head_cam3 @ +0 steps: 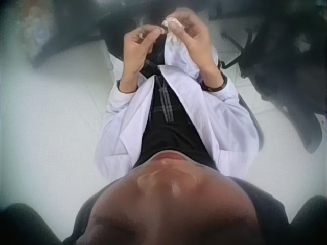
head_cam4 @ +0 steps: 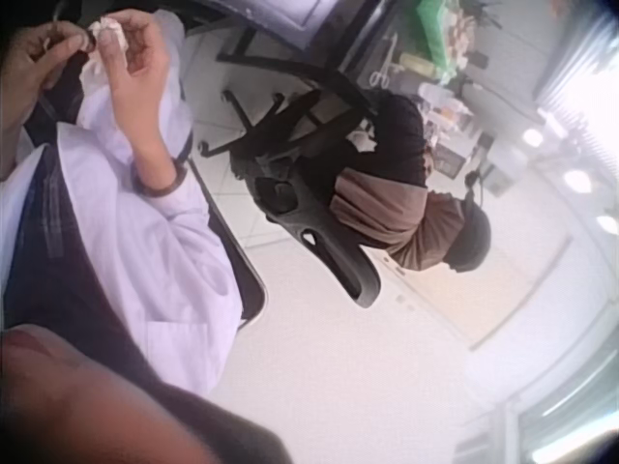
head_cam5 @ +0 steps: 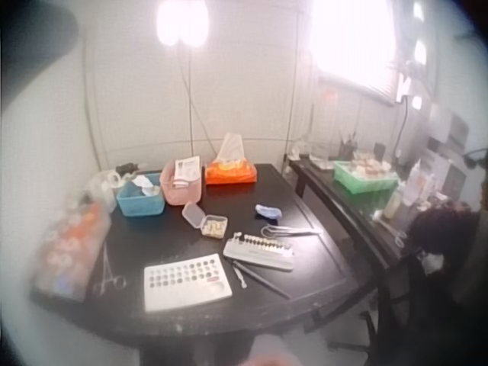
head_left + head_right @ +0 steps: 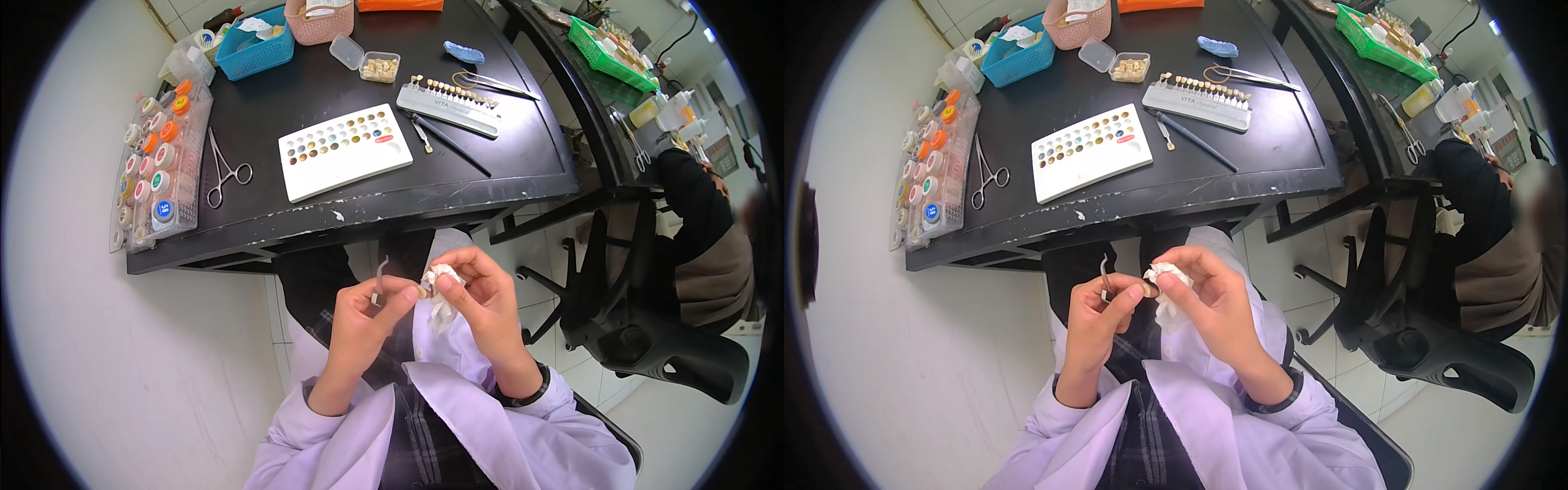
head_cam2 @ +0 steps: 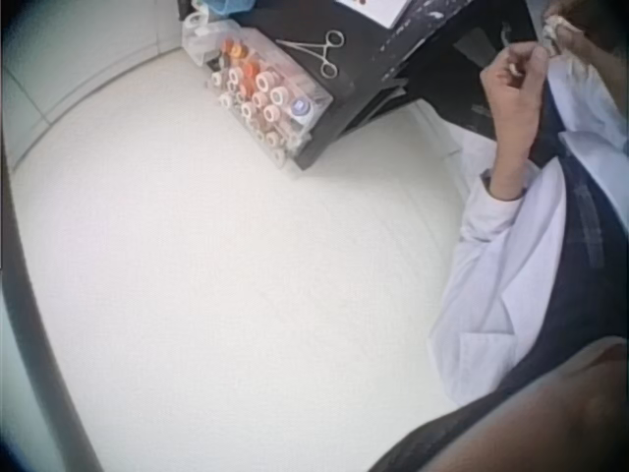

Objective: The person paints a small dental crown held by tweezers using a fine brush and a watercolor palette. They repeatedly dip the brush into different colors and apply them to the crown, occasionally wiping the crown with a tissue. The person also compares the crown to a shade guide and handles other crowns in a container.

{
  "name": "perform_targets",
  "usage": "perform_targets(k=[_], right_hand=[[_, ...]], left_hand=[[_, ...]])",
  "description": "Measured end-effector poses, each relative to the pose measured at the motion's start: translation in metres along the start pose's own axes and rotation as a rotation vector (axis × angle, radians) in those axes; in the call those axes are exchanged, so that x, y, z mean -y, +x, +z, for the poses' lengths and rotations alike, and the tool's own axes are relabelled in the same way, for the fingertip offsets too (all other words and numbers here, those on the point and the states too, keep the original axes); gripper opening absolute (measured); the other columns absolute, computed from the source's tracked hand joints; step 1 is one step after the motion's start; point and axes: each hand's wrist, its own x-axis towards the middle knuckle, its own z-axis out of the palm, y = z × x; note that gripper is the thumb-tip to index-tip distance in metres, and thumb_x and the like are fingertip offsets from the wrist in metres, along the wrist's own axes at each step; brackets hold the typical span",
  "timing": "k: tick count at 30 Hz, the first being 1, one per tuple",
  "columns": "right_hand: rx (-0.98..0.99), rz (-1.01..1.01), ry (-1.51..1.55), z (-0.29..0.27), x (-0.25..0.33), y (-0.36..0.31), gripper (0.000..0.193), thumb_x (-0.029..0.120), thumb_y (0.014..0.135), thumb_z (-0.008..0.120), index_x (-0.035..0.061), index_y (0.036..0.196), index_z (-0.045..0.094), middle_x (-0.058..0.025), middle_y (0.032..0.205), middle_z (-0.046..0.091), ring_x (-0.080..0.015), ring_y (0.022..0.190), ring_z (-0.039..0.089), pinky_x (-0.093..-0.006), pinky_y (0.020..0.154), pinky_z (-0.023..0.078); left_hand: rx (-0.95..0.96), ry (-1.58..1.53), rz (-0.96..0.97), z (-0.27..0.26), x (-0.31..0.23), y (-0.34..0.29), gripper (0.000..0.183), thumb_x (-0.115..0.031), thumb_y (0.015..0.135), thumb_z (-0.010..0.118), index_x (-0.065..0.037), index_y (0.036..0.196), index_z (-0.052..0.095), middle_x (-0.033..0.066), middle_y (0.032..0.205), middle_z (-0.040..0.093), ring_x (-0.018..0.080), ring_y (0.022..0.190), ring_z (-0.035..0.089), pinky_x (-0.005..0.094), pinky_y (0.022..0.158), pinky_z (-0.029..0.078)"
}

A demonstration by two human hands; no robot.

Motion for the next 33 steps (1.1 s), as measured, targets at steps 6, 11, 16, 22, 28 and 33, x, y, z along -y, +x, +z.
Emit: perform_targets(k=[6, 11, 16, 22, 28, 33], right_hand=[[0.065, -0.278, -0.475, 0.001, -0.003, 0.002, 0.015, -0.001, 0.072, 0.067, 0.0020, 0.087, 0.066, -0.0097, 0.095, 0.064, -0.0191, 0.082, 0.060, -0.0253, 0.074, 0.046], [0.066, -0.308, -0.529, 0.003, -0.001, 0.001, 0.012, 0.001, 0.077, 0.064, 0.0004, 0.089, 0.065, -0.0101, 0.089, 0.063, -0.0182, 0.078, 0.060, -0.0257, 0.069, 0.046], [0.148, -0.243, -0.523, -0.003, 0.002, 0.005, 0.012, 0.004, 0.082, 0.060, -0.0014, 0.093, 0.062, -0.0107, 0.090, 0.060, -0.0176, 0.079, 0.058, -0.0262, 0.068, 0.045], [0.133, -0.255, -0.663, 0.002, 0.001, 0.003, 0.013, 0.005, 0.083, 0.058, -0.0019, 0.094, 0.059, -0.0110, 0.094, 0.057, -0.0190, 0.085, 0.056, -0.0274, 0.074, 0.044], [0.099, -0.210, -0.432, -0.006, -0.002, 0.002, 0.018, 0.004, 0.079, 0.063, 0.0026, 0.096, 0.063, -0.0095, 0.091, 0.058, -0.0202, 0.082, 0.058, -0.0285, 0.072, 0.046], [0.095, -0.332, -0.747, 0.003, 0.003, 0.000, 0.023, 0.001, 0.075, 0.065, 0.0057, 0.098, 0.066, -0.0084, 0.090, 0.059, -0.0181, 0.076, 0.060, -0.0264, 0.067, 0.047]], left_hand=[[-0.112, -0.060, 0.089, 0.007, 0.004, -0.001, 0.013, -0.011, 0.083, 0.064, 0.000, 0.089, 0.065, -0.0068, 0.058, 0.048, -0.0013, 0.047, 0.036, 0.0161, 0.041, 0.023], [-0.077, -0.131, 0.060, 0.002, 0.008, -0.001, 0.012, -0.011, 0.082, 0.064, 0.000, 0.088, 0.065, -0.0068, 0.056, 0.047, -0.0009, 0.045, 0.035, 0.0165, 0.040, 0.022], [-0.033, -0.149, 0.034, 0.005, 0.009, -0.001, 0.011, -0.009, 0.081, 0.065, 0.000, 0.088, 0.065, -0.0071, 0.056, 0.046, -0.0009, 0.046, 0.035, 0.0162, 0.042, 0.023], [-0.099, 0.237, 0.248, 0.009, 0.010, -0.003, 0.015, -0.011, 0.083, 0.063, 0.000, 0.093, 0.066, -0.0069, 0.058, 0.048, -0.0014, 0.052, 0.037, 0.0157, 0.045, 0.025], [-0.130, 0.109, 0.122, 0.011, 0.004, -0.007, 0.018, -0.015, 0.086, 0.061, -0.001, 0.095, 0.066, -0.0065, 0.061, 0.050, -0.0016, 0.053, 0.038, 0.0163, 0.045, 0.025], [-0.084, 0.087, 0.097, 0.011, 0.008, -0.006, 0.019, -0.017, 0.088, 0.058, 0.000, 0.090, 0.063, -0.0055, 0.058, 0.045, -0.0015, 0.047, 0.031, 0.0166, 0.041, 0.020]])
